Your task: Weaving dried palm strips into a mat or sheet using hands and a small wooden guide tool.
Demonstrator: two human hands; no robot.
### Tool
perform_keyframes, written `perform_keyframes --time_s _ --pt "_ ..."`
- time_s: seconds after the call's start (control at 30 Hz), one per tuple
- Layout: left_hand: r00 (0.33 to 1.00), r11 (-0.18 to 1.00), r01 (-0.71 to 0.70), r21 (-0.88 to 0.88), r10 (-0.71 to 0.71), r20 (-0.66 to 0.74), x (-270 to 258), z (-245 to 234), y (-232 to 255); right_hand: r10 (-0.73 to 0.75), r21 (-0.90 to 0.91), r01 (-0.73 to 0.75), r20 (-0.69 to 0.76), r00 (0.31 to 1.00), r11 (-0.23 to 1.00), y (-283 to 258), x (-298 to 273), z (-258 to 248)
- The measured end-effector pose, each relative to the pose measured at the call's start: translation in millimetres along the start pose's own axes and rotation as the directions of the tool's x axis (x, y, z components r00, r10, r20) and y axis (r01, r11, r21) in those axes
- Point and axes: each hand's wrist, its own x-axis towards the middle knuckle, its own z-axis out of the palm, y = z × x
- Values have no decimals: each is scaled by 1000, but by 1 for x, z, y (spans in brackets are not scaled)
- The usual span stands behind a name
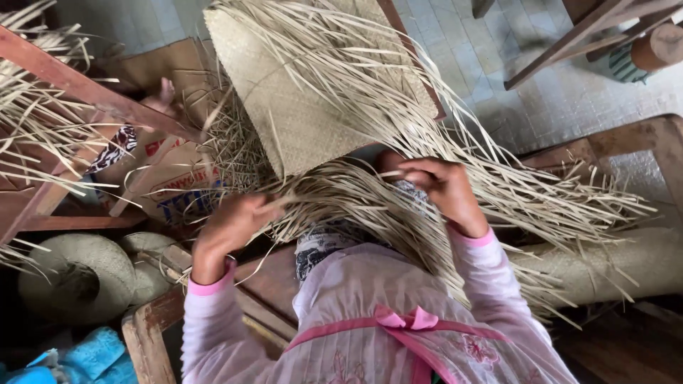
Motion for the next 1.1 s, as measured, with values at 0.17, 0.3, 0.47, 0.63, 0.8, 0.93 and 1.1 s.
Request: perform_keyframes --time_s 0.17,0.3,0.47,0.63,0.8,0.93,1.1 --pt "948 957 254 142 -275 158 -18 -22 -29 5 334 -61 165 986 941 33 -29 1" --pt "841 979 201 -40 -193 -506 54 -20 -86 -255 492 -72 565 785 868 14 -14 50" --pt "791 991 -74 -108 -8 -612 218 14 -142 -214 330 -23 663 718 944 1 9 51" --pt "908 976 147 -161 -198 -370 280 51 -179 -7 227 -128 513 858 965 13 -1 42" --pt "684 874 316 370 61 -727 312 67 -252 119 245 -240 423 898 939 34 -14 32" --pt "687 860 509 25 -389 -614 298 -34 -168 232 274 -354 394 889 894 50 -27 27" --pt "397 953 -41 301 292 -870 339 -85 -132 314 365 -451 375 872 815 67 -40 34"
